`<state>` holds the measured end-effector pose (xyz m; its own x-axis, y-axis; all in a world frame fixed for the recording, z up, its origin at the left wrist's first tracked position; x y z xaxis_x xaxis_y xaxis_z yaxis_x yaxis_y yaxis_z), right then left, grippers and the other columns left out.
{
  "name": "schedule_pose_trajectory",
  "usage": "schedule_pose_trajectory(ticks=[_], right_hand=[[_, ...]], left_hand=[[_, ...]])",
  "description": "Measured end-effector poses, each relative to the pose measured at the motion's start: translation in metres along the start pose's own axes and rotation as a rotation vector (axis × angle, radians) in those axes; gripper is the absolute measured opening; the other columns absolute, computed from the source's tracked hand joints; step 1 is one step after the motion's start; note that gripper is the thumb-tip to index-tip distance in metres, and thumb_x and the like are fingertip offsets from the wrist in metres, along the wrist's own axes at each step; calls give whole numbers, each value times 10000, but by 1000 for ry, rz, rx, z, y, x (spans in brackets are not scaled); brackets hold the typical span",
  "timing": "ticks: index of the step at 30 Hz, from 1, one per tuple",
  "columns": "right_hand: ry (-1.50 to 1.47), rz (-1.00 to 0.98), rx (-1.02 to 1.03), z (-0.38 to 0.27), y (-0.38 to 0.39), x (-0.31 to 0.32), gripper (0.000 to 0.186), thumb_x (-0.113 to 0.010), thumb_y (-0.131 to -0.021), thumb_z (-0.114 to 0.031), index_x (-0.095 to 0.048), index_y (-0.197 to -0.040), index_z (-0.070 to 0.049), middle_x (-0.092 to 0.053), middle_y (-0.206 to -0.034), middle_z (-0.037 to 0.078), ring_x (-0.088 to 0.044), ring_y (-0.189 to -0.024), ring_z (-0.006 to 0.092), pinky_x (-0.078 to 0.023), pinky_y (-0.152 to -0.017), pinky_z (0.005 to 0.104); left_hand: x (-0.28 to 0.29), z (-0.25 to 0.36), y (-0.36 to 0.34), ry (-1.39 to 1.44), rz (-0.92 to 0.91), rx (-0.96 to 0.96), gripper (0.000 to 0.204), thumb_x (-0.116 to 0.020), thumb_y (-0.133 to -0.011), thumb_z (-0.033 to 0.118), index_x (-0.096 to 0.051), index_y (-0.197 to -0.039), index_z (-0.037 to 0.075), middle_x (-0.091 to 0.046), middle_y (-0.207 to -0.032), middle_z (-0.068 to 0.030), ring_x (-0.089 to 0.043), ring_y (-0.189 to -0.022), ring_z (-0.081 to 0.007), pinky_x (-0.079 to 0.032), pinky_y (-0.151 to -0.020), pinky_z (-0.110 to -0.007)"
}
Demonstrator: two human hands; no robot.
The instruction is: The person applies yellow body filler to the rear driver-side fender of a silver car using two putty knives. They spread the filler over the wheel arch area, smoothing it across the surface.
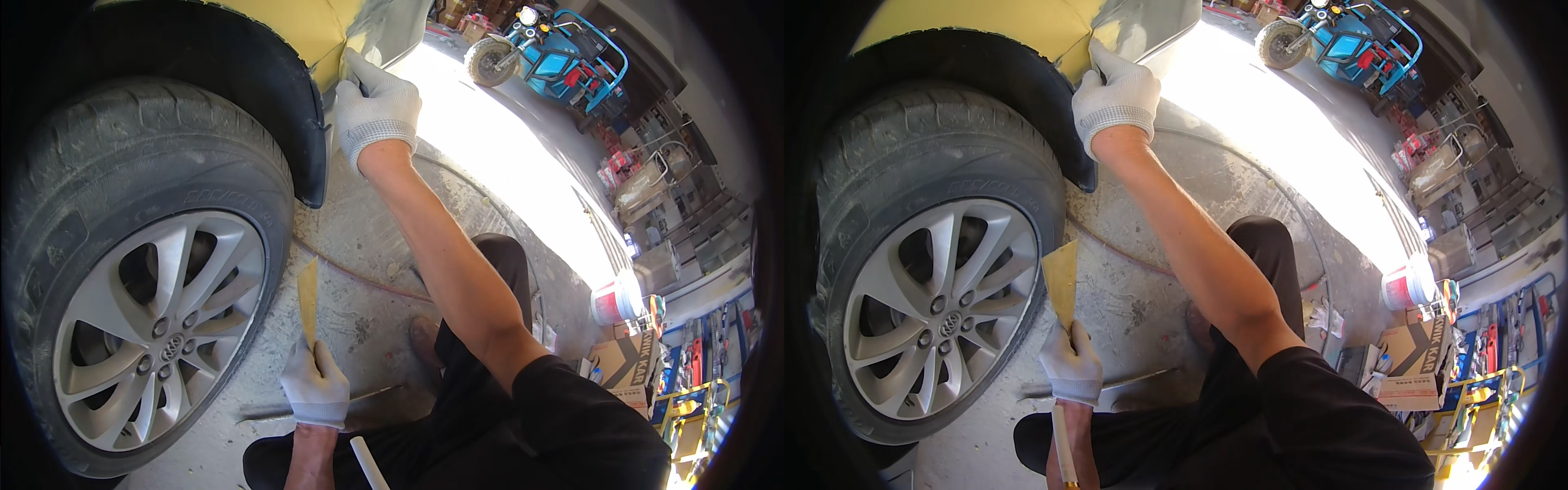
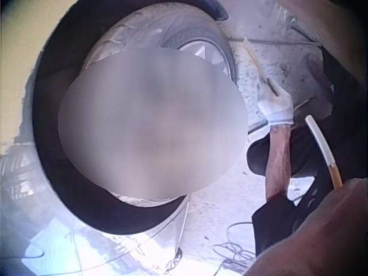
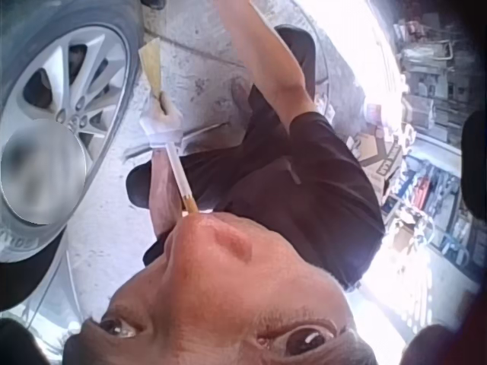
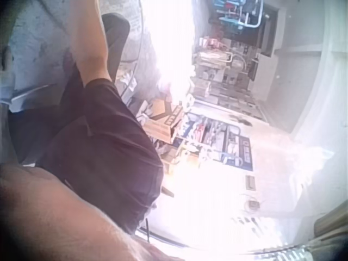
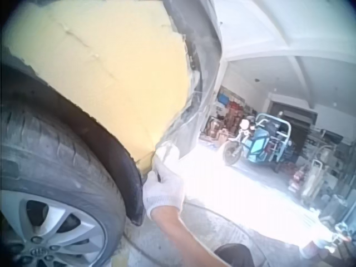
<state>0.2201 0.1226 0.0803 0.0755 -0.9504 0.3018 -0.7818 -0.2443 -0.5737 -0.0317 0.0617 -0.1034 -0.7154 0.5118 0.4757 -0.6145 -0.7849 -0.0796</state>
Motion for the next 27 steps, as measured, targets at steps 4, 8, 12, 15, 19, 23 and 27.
schedule_pose_trajectory(ticks=[4, 8, 12, 15, 19, 23, 27], right_hand=[[70, 51, 123, 2, 12, -6, 366, -629, -861, -94, -746, -1206, -66, -747, -853, 221, -730, -735, 264, -554, -768, 327], [140, -13, 75, -11, 28, -6, 361, -631, -865, -103, -749, -1205, -76, -745, -853, 225, -740, -723, 260, -556, -755, 332], [67, 16, 145, -11, 42, -11, 369, -625, -871, -67, -737, -1222, -72, -730, -862, 240, -738, -722, 276, -555, -751, 336], [39, 34, 212, -9, 52, -14, 369, -624, -877, -39, -729, -1230, -65, -727, -900, 246, -742, -736, 292, -554, -743, 331], [-27, -27, 197, 1, 76, -13, 350, -612, -892, -16, -726, -1221, -43, -707, -892, 250, -742, -737, 298, -545, -701, 324], [-115, 5, 133, 15, 75, 3, 336, -611, -892, -31, -724, -1209, -30, -691, -869, 252, -725, -743, 337, -554, -727, 333], [-169, 70, -59, 46, 12, 13, 392, -556, -904, -80, -702, -1262, -15, -764, -973, 218, -737, -795, 216, -557, -803, 305]], left_hand=[[1, 4, 1, 12, -4, -16, 140, -580, -951, 55, -642, -957, -71, -616, -748, -265, -629, -676, -478, -493, -610, -505], [1, 4, 0, 32, -12, 2, 138, -576, -954, 57, -639, -961, -66, -612, -742, -261, -630, -684, -479, -492, -613, -504], [0, 4, -1, 57, -12, 15, 138, -569, -958, 57, -639, -972, -62, -611, -746, -262, -629, -695, -484, -491, -620, -507], [-2, 0, -2, 30, -30, -11, 138, -564, -959, 53, -641, -980, -59, -617, -762, -269, -630, -711, -491, -494, -633, -507], [-5, -7, -4, 4, -21, 20, 133, -559, -959, 50, -641, -978, -53, -624, -777, -274, -632, -723, -491, -495, -640, -506], [-3, -8, -5, 0, -15, 25, 131, -558, -960, 47, -642, -979, -51, -625, -774, -272, -635, -720, -484, -494, -633, -498], [-4, -9, -5, -5, -18, 13, 129, -558, -961, 45, -645, -967, -50, -621, -757, -263, -634, -694, -472, -492, -617, -485]])
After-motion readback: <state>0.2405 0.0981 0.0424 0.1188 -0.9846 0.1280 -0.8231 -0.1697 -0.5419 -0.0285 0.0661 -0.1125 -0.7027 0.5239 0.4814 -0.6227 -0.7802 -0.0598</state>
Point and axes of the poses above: each hand's wrist, its own y-axis away from the middle knuckle, its own x-axis out of the back of the hand, z = x × y, the point moved 1 cm from there along -y, towards the middle knuckle
